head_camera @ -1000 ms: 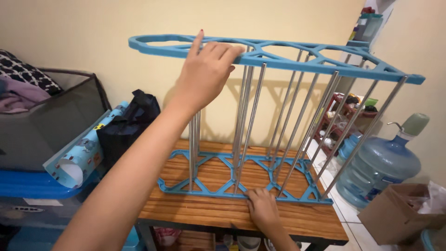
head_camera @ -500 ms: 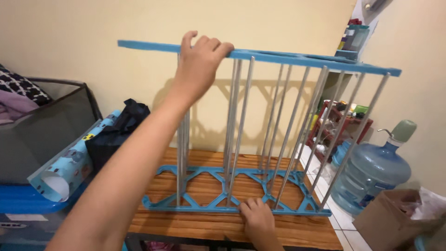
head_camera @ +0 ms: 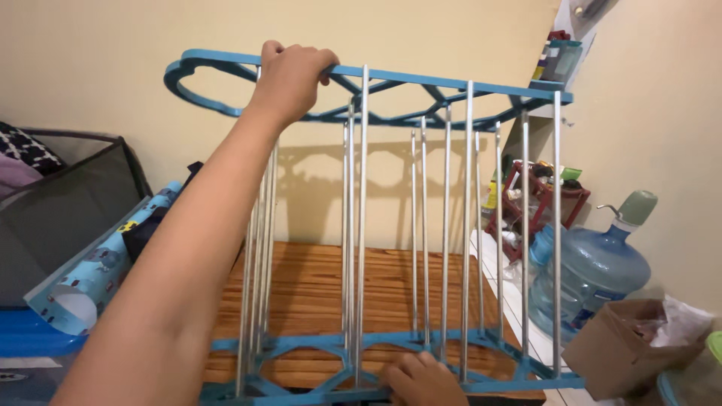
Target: The person assembles a blue plastic dish rack by inserting metal rods into the base frame, then attaching the top frame and securing the structure with small fasteners. The completed rack is placed upright on the table.
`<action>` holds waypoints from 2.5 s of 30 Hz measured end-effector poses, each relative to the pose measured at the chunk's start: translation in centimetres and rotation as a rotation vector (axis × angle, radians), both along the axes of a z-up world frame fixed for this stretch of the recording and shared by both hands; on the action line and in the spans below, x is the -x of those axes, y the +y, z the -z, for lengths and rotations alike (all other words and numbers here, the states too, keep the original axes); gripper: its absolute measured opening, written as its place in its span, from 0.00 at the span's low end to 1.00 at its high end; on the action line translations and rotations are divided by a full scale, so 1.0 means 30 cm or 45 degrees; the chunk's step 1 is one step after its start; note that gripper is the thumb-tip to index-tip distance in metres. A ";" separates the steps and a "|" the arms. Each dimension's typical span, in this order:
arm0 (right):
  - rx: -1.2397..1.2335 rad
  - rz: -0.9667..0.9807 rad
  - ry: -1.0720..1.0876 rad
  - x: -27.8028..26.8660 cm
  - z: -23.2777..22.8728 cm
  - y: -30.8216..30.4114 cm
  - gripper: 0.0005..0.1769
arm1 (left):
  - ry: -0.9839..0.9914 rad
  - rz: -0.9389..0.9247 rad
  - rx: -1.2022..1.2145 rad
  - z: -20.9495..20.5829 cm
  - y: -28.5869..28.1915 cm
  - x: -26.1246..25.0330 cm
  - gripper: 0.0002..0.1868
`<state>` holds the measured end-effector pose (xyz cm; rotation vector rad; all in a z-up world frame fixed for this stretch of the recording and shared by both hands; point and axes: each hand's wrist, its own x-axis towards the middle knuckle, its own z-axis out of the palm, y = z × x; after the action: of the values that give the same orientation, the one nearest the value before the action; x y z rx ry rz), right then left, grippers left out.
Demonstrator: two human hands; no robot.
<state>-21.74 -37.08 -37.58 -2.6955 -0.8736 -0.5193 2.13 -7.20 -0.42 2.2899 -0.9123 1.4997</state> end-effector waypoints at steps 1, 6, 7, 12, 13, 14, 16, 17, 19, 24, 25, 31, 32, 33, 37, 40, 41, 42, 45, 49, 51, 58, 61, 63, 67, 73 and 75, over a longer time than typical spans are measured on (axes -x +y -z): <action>0.024 -0.023 0.033 0.004 -0.006 -0.011 0.08 | 0.056 -0.003 0.000 0.007 0.006 -0.021 0.21; 0.059 -0.170 -0.048 0.038 -0.024 -0.048 0.03 | 0.318 -0.083 -0.018 0.086 0.012 -0.127 0.21; 0.061 -0.218 -0.100 0.039 -0.027 -0.055 0.04 | 0.367 -0.095 -0.024 0.112 0.014 -0.149 0.20; 0.129 -0.207 0.126 0.064 -0.013 -0.109 0.08 | 0.615 -0.208 -0.090 0.252 0.024 -0.236 0.20; 0.067 -0.102 0.168 0.060 0.002 -0.105 0.07 | 0.659 -0.224 -0.111 0.279 0.026 -0.249 0.19; 0.003 0.002 0.211 0.057 0.020 -0.097 0.07 | 0.703 -0.241 -0.133 0.306 0.028 -0.260 0.19; -0.122 0.212 0.295 0.049 0.059 -0.069 0.08 | 0.761 -0.256 -0.173 0.359 0.027 -0.279 0.19; -0.184 0.318 0.337 0.045 0.074 -0.060 0.08 | 0.775 -0.255 -0.191 0.386 0.022 -0.285 0.20; -0.275 0.383 0.412 0.041 0.096 -0.054 0.09 | 0.821 -0.266 -0.203 0.431 0.018 -0.292 0.21; -0.326 0.467 0.443 0.042 0.156 -0.069 0.10 | 0.863 -0.339 -0.198 0.532 -0.019 -0.299 0.19; -0.279 0.407 0.445 0.026 0.163 -0.081 0.10 | 0.856 -0.345 -0.198 0.546 -0.025 -0.302 0.20; -0.116 0.056 0.063 0.002 0.181 -0.083 0.11 | 0.760 -0.401 -0.277 0.650 -0.030 -0.313 0.23; -0.097 0.003 -0.077 0.024 0.172 -0.073 0.09 | 0.775 -0.416 -0.290 0.663 -0.029 -0.312 0.22; -0.078 -0.050 -0.217 0.046 0.154 -0.070 0.07 | 0.790 -0.430 -0.303 0.676 -0.028 -0.312 0.21; 0.022 -0.176 -0.088 0.093 0.070 -0.068 0.05 | 0.855 -0.427 -0.251 0.721 -0.016 -0.332 0.23; 0.014 -0.201 -0.053 0.095 0.033 -0.033 0.05 | 0.891 -0.436 -0.248 0.738 -0.016 -0.340 0.23; 0.097 -0.281 -0.071 0.074 0.012 -0.027 0.05 | 0.905 -0.447 -0.257 0.737 -0.024 -0.334 0.22; 0.180 -0.362 -0.087 0.070 -0.008 -0.016 0.05 | 0.922 -0.459 -0.267 0.735 -0.028 -0.318 0.21; 0.163 -0.124 0.373 0.119 -0.113 -0.014 0.05 | 0.807 -0.429 -0.340 0.673 -0.059 -0.215 0.27; 0.123 -0.115 0.444 0.199 -0.308 0.046 0.19 | 0.657 -0.217 -0.376 0.442 -0.081 0.047 0.29; 0.093 -0.006 0.397 0.255 -0.394 0.089 0.19 | 0.509 -0.054 -0.346 0.321 -0.055 0.243 0.26; -0.450 -0.033 -0.316 0.338 -0.459 0.080 0.26 | 0.407 0.253 0.177 0.435 0.255 1.131 0.15; -0.429 0.338 -0.750 0.369 -0.455 -0.198 0.22 | 0.723 0.247 0.358 0.636 0.445 1.212 0.19; -0.408 0.681 -0.793 0.364 -0.418 -0.415 0.23 | 1.016 0.136 0.523 0.825 0.500 1.189 0.19; -0.859 0.967 -0.484 0.307 -0.090 -0.612 0.24 | 1.372 -0.049 0.693 1.176 0.470 1.100 0.20; -1.044 1.028 -0.254 0.230 0.342 -0.647 0.25 | 1.495 -0.053 0.740 1.429 0.323 0.920 0.21; -1.059 1.022 -0.225 0.221 0.423 -0.632 0.26 | 1.510 -0.059 0.753 1.468 0.296 0.912 0.21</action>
<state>-28.36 -56.04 -50.26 -2.0982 0.4088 -1.0055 -25.22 1.69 -44.46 2.1380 -0.0450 0.1510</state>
